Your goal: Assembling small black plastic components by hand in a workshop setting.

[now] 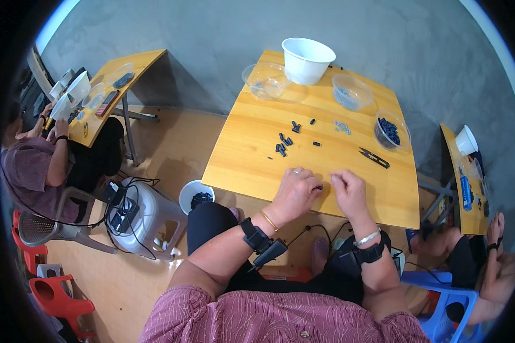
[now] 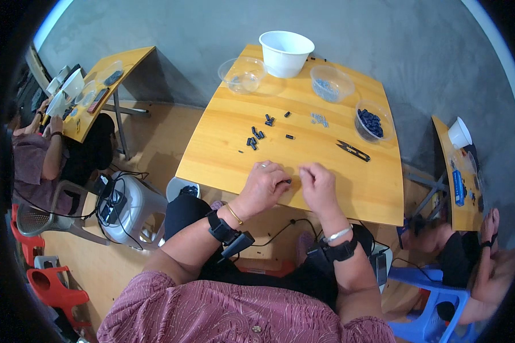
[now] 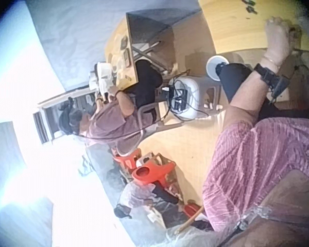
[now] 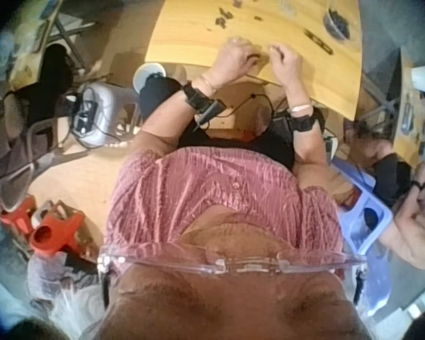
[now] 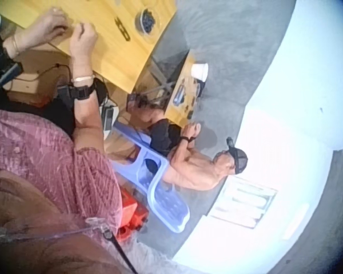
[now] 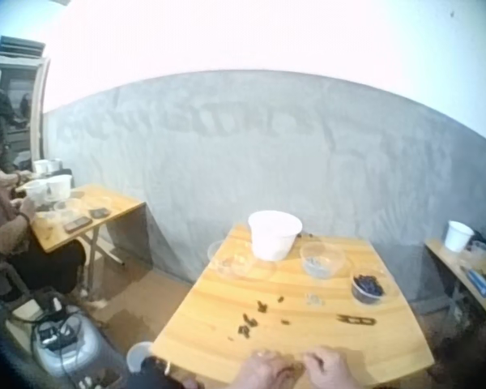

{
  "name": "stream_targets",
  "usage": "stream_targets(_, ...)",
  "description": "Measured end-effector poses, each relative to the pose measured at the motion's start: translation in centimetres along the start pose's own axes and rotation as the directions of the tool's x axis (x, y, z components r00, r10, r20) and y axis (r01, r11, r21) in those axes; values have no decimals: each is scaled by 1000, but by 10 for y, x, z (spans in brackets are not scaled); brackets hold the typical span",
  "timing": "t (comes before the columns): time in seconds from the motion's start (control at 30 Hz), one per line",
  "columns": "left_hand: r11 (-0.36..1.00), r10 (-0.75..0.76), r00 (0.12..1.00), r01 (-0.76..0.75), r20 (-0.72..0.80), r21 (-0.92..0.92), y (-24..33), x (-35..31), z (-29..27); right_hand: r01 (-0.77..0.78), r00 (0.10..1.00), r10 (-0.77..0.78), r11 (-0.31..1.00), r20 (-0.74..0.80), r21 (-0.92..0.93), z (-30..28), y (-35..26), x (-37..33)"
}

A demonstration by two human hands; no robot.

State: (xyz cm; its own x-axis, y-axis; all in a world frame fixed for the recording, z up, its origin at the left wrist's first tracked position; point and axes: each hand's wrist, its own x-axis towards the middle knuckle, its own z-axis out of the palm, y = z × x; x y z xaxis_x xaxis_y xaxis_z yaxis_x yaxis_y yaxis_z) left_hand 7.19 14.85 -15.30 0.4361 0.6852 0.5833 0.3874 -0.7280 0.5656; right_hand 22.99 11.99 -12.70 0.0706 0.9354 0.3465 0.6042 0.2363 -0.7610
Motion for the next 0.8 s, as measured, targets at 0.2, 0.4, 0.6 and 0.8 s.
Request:
stream_targets(0.2,999,16,1000,-16,-7,39,1,-1,3,77,987,-97,986,-131,-148,42,10,39)
stream_targets(0.4,999,-30,1000,31,-8,43,2,-2,1,172,979,-195,944,-54,-280,49,19,38)
stream_targets(0.6,1000,-19,998,20,-56,8,1,-1,3,256,950,-298,912,-88,-321,50,17,38)
stream_targets(0.8,1000,-8,998,9,-59,23,-1,-1,3,278,939,-330,895,-99,-349,51,16,39)
